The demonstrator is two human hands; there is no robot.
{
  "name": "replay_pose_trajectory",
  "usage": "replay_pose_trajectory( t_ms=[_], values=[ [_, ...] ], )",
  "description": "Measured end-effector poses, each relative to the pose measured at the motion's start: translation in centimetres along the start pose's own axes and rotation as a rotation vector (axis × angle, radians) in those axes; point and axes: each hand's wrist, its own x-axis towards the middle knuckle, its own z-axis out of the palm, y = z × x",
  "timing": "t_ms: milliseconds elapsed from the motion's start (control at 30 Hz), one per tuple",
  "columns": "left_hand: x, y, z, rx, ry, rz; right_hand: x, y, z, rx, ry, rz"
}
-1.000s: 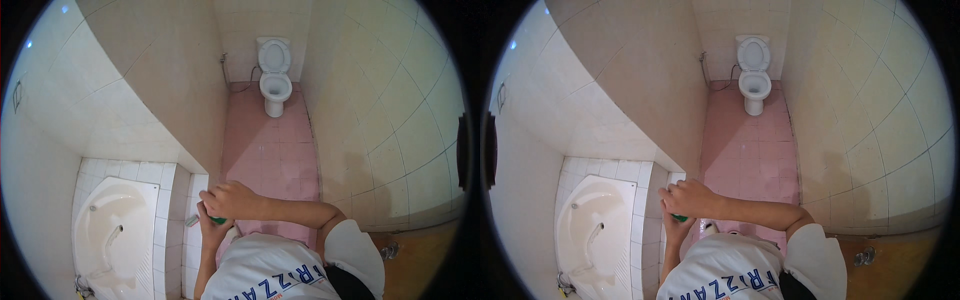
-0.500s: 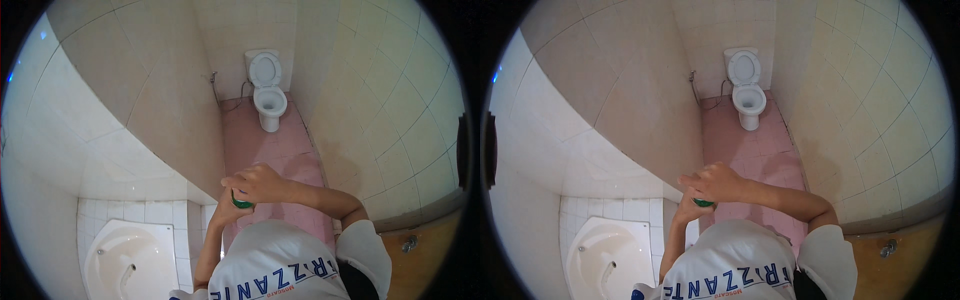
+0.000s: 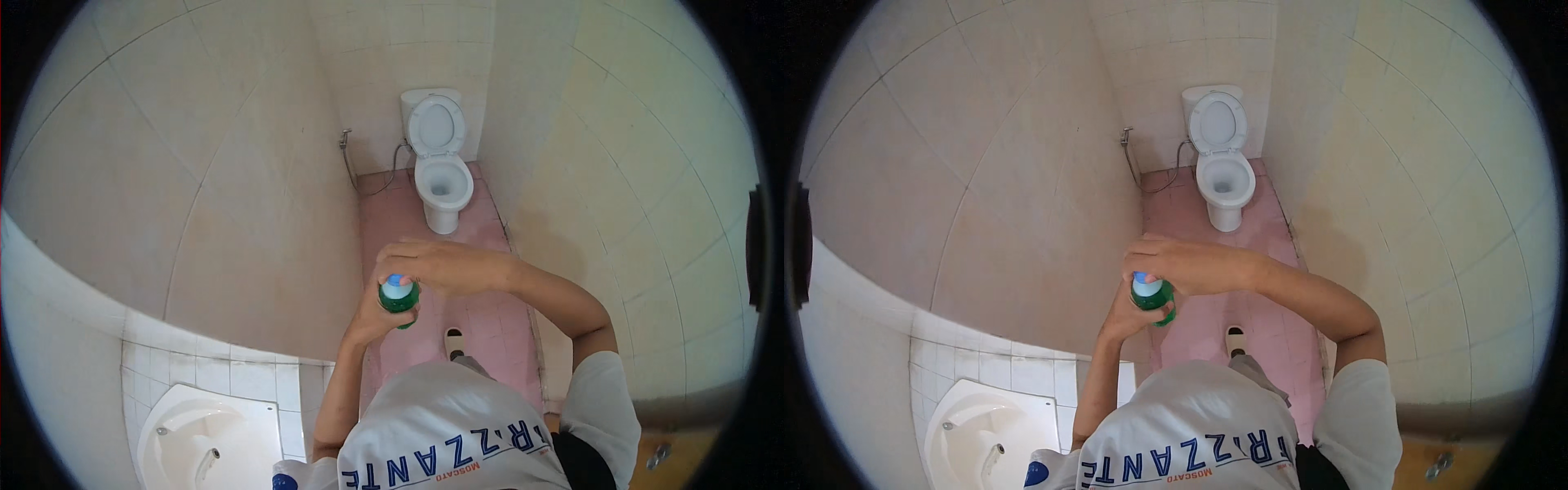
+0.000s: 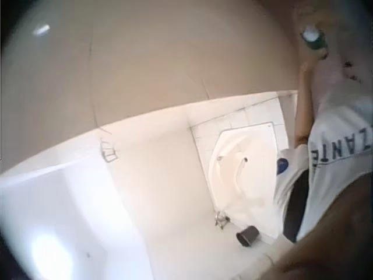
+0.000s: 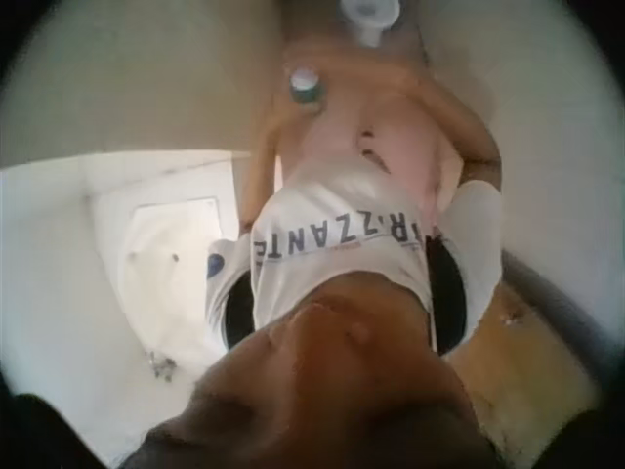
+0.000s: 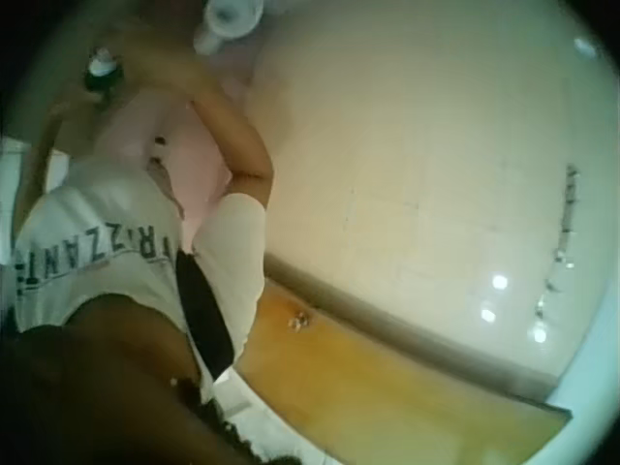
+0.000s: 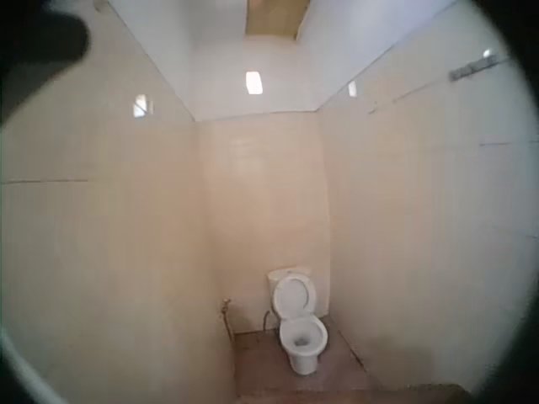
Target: The person prepares a cleaning solution by pouring liquid soap into a bucket of water and mixing it. They then use a brush to scrub the pink tiled floor around the toilet, creating foam and spreading it across the surface.
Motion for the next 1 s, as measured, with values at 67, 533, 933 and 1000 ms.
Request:
replay_pose_trajectory(
  t_ms=[67,533,933,1000],
  values=[
    [2.8,-0.6,0.6,0.004,0.020,0.031,-0.6,3.0,-1.8,0.137,0.002,-0.007],
    [20.7,-4.5,2.8,0.171,0.320,0.131,-0.7,20.1,-11.2,0.003,-0.011,-0.052],
    [27.4,-4.5,-3.2,0.174,0.395,0.131,5.9,26.3,-13.7,0.151,-0.010,-0.091],
    [27.7,-4.8,-4.4,0.159,0.389,0.142,7.1,26.6,-13.9,0.158,0.013,-0.114]
  ],
)
